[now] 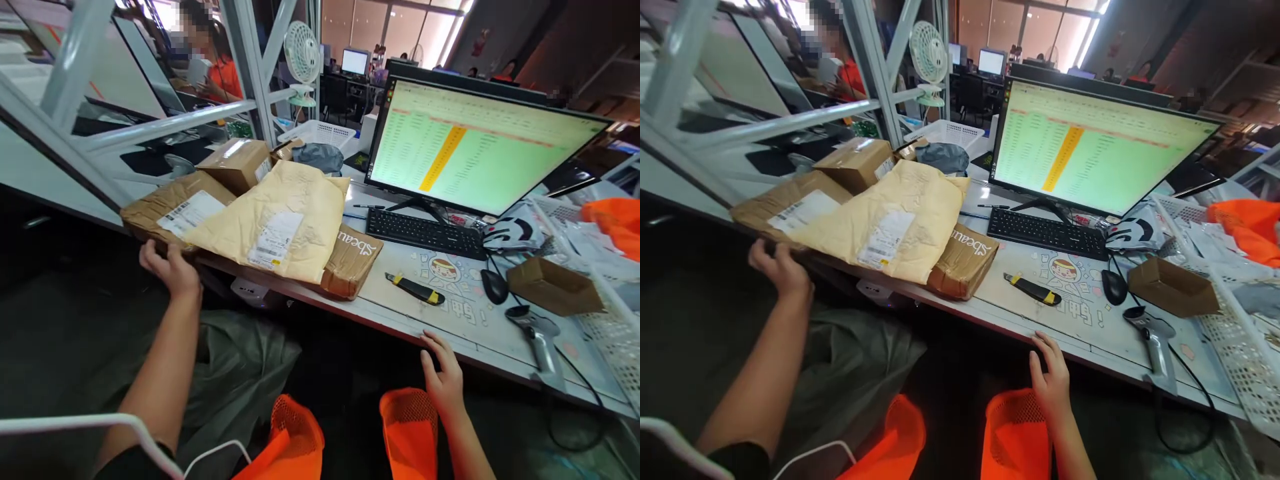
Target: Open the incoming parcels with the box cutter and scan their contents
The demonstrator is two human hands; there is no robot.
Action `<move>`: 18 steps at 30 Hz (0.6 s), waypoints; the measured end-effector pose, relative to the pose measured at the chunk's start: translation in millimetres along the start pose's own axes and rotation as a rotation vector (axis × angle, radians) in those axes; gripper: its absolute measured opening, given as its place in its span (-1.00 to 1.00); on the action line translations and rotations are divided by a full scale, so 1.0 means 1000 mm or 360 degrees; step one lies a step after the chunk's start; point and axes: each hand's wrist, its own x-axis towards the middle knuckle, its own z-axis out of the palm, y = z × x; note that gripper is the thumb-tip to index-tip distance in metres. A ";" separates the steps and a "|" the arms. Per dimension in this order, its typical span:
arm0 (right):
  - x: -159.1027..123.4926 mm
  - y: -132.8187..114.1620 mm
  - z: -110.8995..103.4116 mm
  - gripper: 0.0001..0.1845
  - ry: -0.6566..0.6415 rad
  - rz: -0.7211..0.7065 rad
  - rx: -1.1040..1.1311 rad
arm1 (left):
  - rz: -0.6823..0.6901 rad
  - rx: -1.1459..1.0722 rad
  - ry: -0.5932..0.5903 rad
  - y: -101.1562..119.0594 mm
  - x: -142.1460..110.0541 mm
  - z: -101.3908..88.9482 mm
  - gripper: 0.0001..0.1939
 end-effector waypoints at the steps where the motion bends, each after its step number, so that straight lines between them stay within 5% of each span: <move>1: 0.007 -0.006 0.002 -0.72 -0.0002 -0.0014 0.0032 | 0.0106 0.0043 0.0053 0.010 -0.008 -0.004 -0.44; 3: 0.026 -0.024 0.010 -0.75 0.0007 -0.0087 0.0116 | 0.0441 0.0114 0.0127 0.033 -0.031 -0.009 -0.45; 7: 0.080 -0.076 0.051 -0.74 -0.0020 -0.0422 0.0210 | 0.0977 0.0113 -0.0035 0.081 -0.090 -0.006 -0.29; 12: 0.134 -0.109 0.116 -0.28 -0.0135 -0.0433 -0.0032 | 0.1512 -0.0363 -0.0540 0.119 -0.170 0.007 -0.75; 15: 0.140 -0.103 0.139 -0.34 -0.0168 -0.0371 -0.0021 | 0.1462 -0.0324 -0.0847 0.123 -0.197 0.019 -0.72; 18: 0.137 -0.093 0.145 -0.43 -0.0085 -0.0443 0.0020 | 0.1117 -0.0033 -0.0719 0.119 -0.197 0.034 -0.71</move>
